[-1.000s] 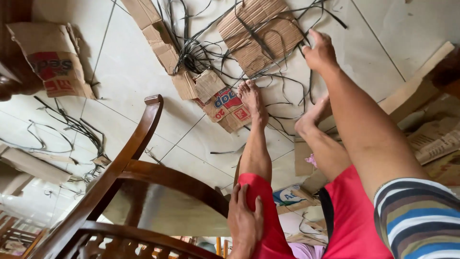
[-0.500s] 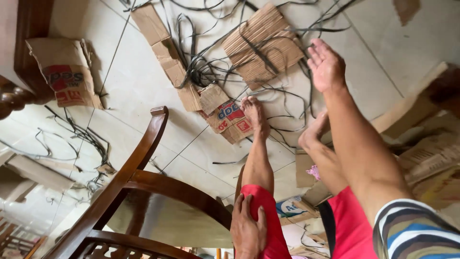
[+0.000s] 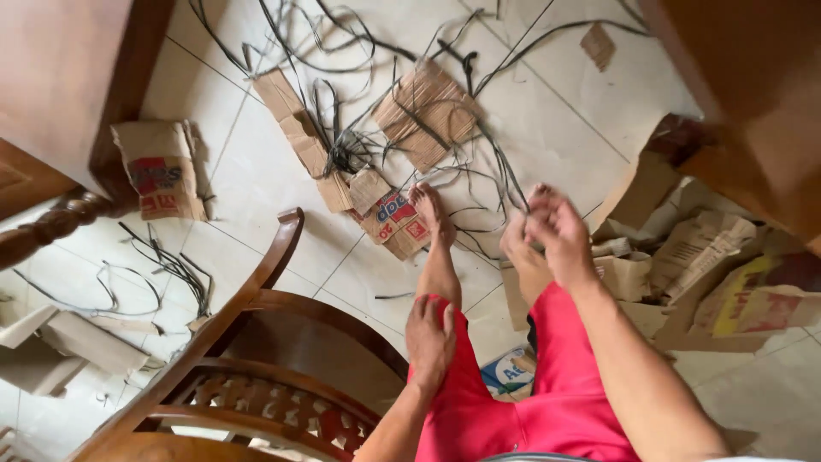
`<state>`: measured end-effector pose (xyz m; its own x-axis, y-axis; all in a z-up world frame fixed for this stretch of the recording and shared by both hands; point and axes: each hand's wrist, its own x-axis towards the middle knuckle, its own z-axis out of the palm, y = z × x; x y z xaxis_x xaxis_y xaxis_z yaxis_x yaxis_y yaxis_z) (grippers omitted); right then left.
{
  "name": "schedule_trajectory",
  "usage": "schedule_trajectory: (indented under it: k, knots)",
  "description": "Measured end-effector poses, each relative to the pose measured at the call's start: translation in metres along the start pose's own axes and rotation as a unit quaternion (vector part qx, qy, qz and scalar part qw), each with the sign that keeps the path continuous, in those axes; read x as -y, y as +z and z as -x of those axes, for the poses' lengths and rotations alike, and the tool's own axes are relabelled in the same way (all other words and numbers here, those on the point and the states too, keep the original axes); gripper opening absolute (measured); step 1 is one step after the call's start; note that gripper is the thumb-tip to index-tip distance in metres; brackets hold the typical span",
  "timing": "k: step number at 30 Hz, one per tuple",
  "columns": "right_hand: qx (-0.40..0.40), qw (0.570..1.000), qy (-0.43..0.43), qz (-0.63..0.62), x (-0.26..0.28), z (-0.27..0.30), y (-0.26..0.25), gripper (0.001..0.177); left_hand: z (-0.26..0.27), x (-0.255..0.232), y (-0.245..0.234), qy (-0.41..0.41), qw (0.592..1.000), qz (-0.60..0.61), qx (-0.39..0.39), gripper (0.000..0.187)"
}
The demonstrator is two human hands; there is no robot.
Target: The person is assembling a curved structure from corrugated cardboard pieces. They use a pink utility knife to cut the cardboard and tie the pieces together with black string, working on a wooden table and the floor.
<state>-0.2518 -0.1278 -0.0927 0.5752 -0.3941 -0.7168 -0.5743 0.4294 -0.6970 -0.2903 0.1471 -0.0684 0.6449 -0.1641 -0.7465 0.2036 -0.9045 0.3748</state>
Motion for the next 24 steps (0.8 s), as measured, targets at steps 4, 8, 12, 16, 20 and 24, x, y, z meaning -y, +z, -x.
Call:
schedule_trajectory:
  k: [4, 8, 12, 16, 20, 24]
  knots:
    - [0.039, 0.997, -0.022, 0.069, -0.017, 0.071, -0.034, 0.033, 0.007, -0.114, -0.021, 0.02, 0.972, 0.234, 0.024, 0.054]
    - [0.044, 0.966, -0.028, 0.253, 0.027, 0.138, -0.047, 0.03, -0.004, -0.189, -0.012, -0.041, 0.867, 0.487, 0.098, 0.039]
    - [-0.012, 0.917, -0.043, 0.397, 0.042, 0.173, -0.081, 0.017, -0.013, -0.233, -0.053, -0.018, 0.854, 0.515, 0.067, 0.03]
    - [-0.044, 0.93, -0.043, 0.361, 0.106, 0.204, -0.115, 0.019, -0.054, -0.237, -0.098, -0.04, 0.837, 0.546, 0.006, 0.026]
    - [-0.127, 0.93, -0.099, 0.33, 0.123, 0.212, -0.167, 0.016, -0.099, -0.216, -0.164, 0.027, 0.793, 0.606, -0.064, 0.024]
    - [-0.186, 0.895, -0.071, 0.399, 0.192, 0.26, -0.194, 0.015, -0.139, -0.187, -0.224, 0.037, 0.794, 0.583, -0.168, 0.015]
